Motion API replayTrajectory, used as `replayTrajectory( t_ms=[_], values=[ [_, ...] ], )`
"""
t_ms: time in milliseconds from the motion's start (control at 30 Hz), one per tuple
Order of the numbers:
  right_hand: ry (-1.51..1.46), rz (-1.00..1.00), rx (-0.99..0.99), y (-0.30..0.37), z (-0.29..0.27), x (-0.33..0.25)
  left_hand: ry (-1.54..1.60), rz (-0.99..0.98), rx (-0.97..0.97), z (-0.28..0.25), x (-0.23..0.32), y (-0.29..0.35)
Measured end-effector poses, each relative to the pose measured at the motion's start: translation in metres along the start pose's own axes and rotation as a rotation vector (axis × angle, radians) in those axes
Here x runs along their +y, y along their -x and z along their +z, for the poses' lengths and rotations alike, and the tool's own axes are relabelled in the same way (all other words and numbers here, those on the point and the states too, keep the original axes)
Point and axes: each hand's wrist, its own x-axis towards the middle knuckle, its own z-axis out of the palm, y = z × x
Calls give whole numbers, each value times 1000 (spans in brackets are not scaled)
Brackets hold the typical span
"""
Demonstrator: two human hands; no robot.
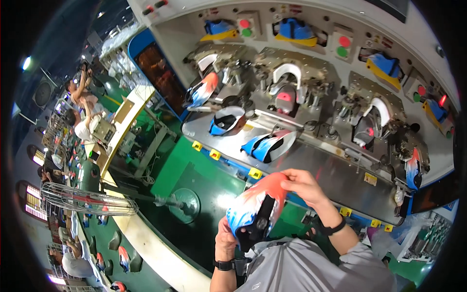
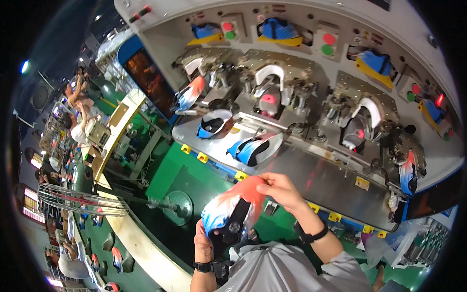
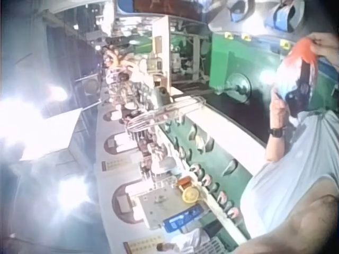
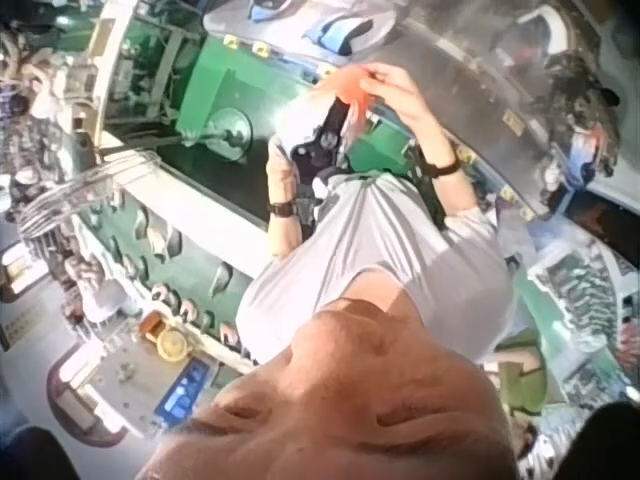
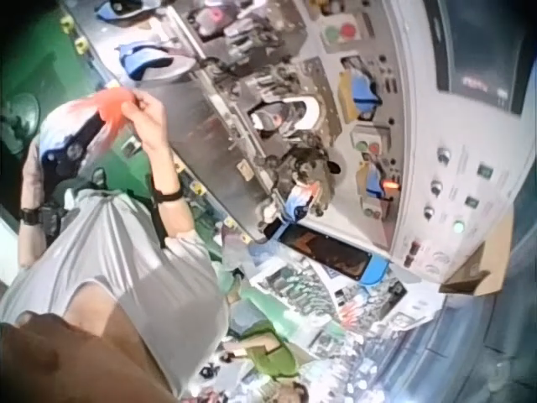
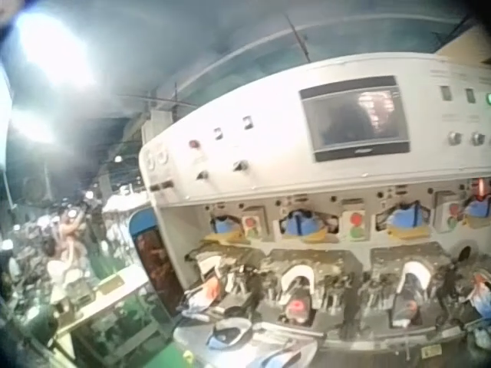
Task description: Operating a heel-lasting or toe-lasting industrial machine to press and shape shoe uppers around a last, and organizing them on a conveyor system.
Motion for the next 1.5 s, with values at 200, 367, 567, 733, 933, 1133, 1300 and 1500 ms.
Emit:
replayTrajectory(
  t_ms=[200, 367, 567, 733, 933, 1133, 1300, 1500],
  values=[
    [943, -328, 90, -116, 99, 33, -3, -7, 182, -19, 57, 14],
    [1305, -567, 308, -291, 110, 94, -221, 163, 497, -19, 83, 22],
    [1642, -392, 381, -420, 46, 150, -425, 159, 626, -36, 83, 36],
    [1645, -788, -253, -374, 99, 146, -354, 293, 821, -37, 115, -1],
    [1109, -285, -1647, -233, 173, 1, -543, 200, 609, -58, 161, -56],
    [645, 276, -1885, -213, 205, -4, -415, -249, 298, -87, 157, -63],
    [897, 355, -1338, -195, 220, 6, -202, -417, 1, -141, 127, -29],
    [909, 230, -1094, -171, 220, 7, -63, -519, -66, -129, 138, -10]
  ],
)
